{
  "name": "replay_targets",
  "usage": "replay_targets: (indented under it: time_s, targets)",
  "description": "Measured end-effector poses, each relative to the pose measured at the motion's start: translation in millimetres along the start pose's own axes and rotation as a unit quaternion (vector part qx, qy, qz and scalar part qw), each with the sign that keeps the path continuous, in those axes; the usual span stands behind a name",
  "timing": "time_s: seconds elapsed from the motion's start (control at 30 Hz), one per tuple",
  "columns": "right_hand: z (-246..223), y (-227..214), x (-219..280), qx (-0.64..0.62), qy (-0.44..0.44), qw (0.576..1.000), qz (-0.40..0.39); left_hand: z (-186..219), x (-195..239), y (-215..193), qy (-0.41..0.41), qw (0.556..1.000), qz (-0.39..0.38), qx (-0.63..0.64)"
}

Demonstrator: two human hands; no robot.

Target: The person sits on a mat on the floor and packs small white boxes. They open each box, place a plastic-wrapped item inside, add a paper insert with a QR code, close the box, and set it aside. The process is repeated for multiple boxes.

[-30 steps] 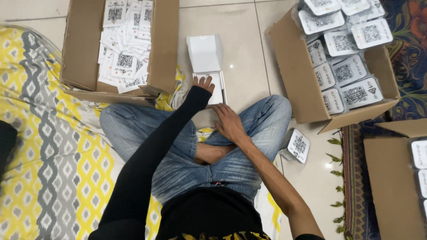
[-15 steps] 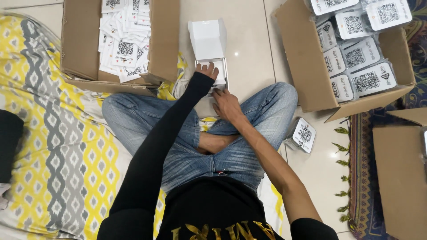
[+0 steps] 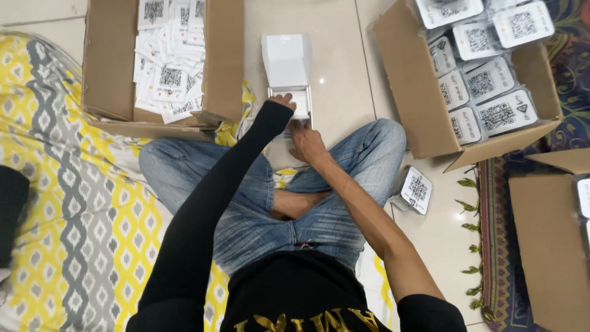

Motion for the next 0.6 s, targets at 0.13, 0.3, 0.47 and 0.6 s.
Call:
replay_targets:
  time_s: [0.13,0.3,0.47,0.6]
  targets:
    - [-4.4,-30.8,22.4,-0.081,-0.041,0.996,-0.024,1.4,9.5,-34.8,0.017,0.993,0.068,0.091]
    - [18.8,-94.5,-8.0,-0.159,0.063,0.984,0.047,-62.6,19.8,71.2,-0.028,0.970,0.000,0.240]
    - [30.9,-66.8,-63.6,-0.069,0.021,0.997,0.016,-22.9,5.3,-22.5,-0.018,0.983,-0.007,0.182]
    - [31.4,-62.9,-54.6,-0.043,0.002,0.999,-0.020,5.0,10.2,-83.4,-0.080,0.997,0.014,0.018]
Point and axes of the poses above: each hand's wrist, its own x-axis away from the middle knuckle, its own y-axis out of the palm, z = x × y, the point moved 8 cm from there along -x, towards the middle knuckle, and after that the axes turned 6 degrees about y, right-handed, at the moved point
